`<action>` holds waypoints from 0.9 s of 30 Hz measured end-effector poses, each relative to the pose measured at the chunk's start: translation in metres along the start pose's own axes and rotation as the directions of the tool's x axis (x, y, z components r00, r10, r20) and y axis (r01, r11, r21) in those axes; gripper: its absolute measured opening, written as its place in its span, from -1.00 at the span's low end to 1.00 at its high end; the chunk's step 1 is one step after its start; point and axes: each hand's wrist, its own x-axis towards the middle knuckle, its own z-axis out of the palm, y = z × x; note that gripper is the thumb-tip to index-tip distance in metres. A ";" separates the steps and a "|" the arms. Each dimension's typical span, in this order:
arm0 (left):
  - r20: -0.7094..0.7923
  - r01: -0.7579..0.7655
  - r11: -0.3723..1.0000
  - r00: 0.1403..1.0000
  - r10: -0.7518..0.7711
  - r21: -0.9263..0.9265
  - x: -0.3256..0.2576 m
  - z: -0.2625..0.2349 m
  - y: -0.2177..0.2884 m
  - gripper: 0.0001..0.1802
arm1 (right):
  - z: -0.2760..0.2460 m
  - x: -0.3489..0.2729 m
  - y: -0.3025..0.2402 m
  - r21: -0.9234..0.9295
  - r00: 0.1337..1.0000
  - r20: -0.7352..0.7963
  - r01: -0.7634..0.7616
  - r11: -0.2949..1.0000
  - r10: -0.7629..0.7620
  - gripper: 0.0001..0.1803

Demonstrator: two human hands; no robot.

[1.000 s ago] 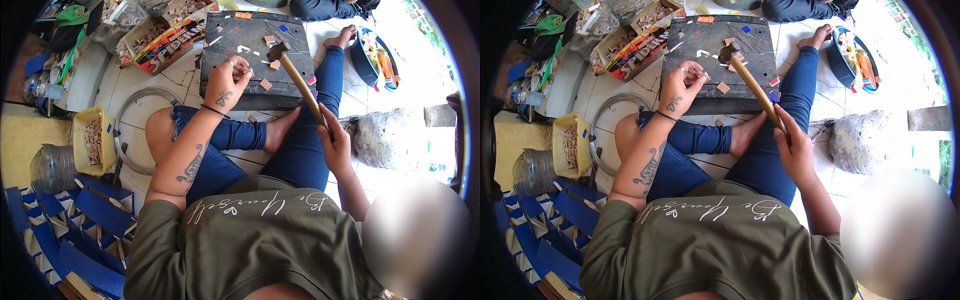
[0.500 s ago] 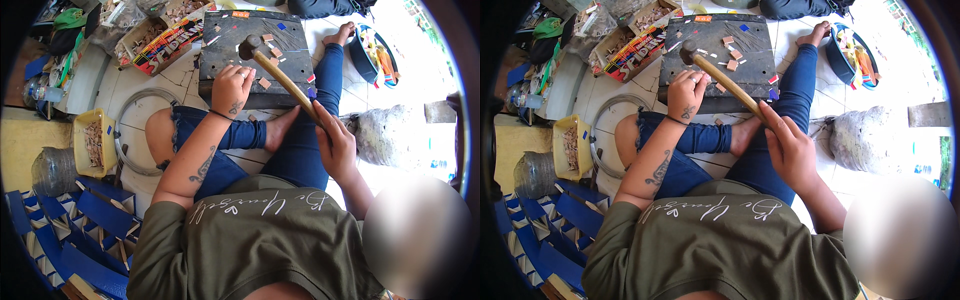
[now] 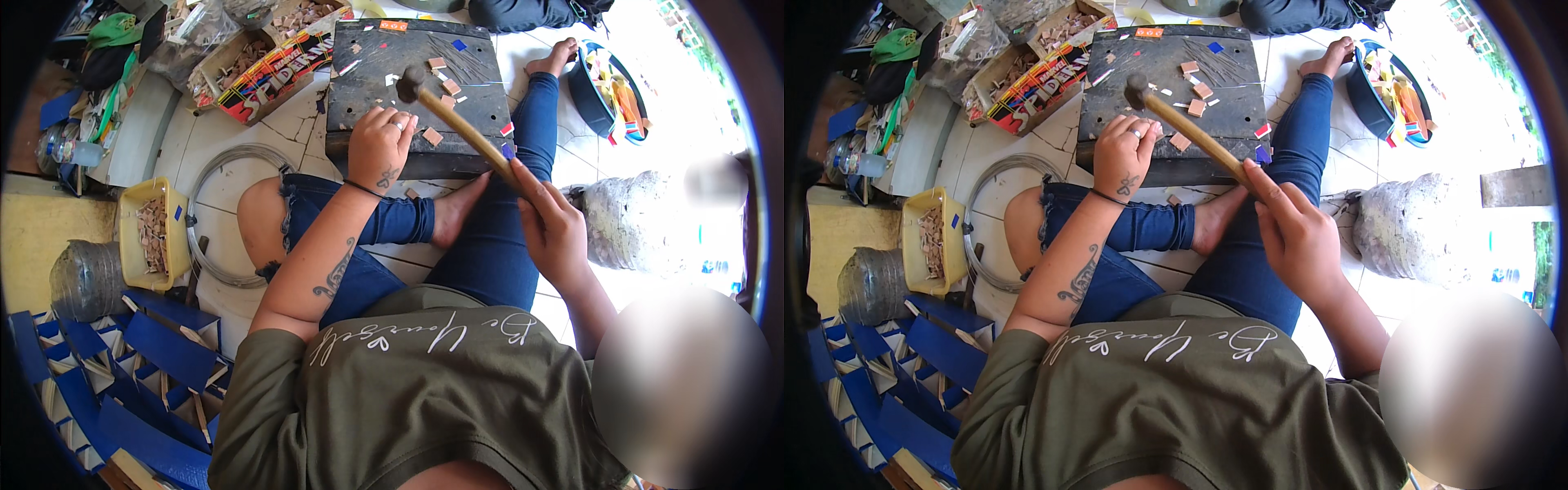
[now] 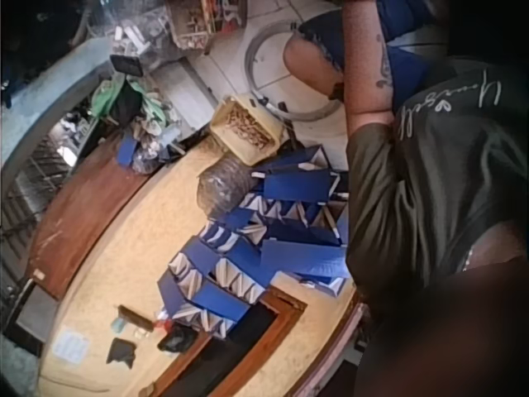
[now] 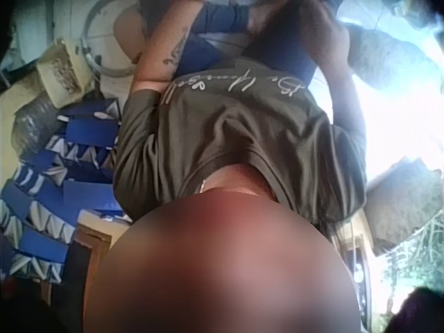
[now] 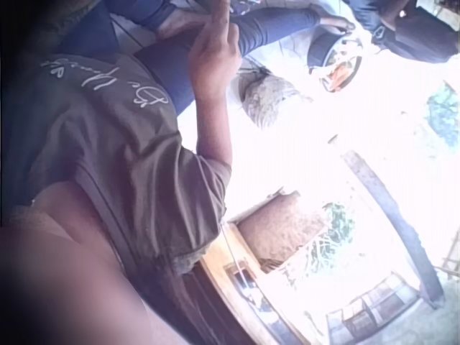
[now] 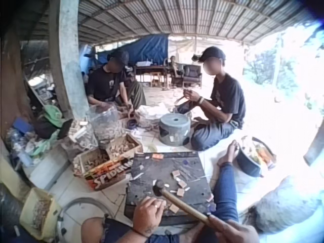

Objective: The person sits on the floor and repeatedly uses a hammer to strike small wooden blocks placed on a dark work surface. They pick up blocks, position them, and strike them one at a time, occasionally pausing to adjust the pieces or clear debris.

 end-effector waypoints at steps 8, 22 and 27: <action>0.002 0.013 0.999 1.000 -0.012 -0.047 0.001 -0.001 -0.002 -0.87 | 0.008 0.005 0.018 0.084 0.998 -0.043 -0.037 0.996 0.041 -0.47; -0.012 0.492 0.586 0.760 -0.650 -0.644 -0.021 -0.090 -0.078 -0.68 | 0.074 0.076 0.106 -0.191 0.919 -0.286 -0.334 0.923 0.273 -0.54; -0.299 0.798 0.552 0.480 -0.825 -0.242 -0.100 -0.240 -0.199 -0.62 | 0.084 0.091 0.117 -0.218 0.926 -0.231 -0.348 0.912 0.299 -0.51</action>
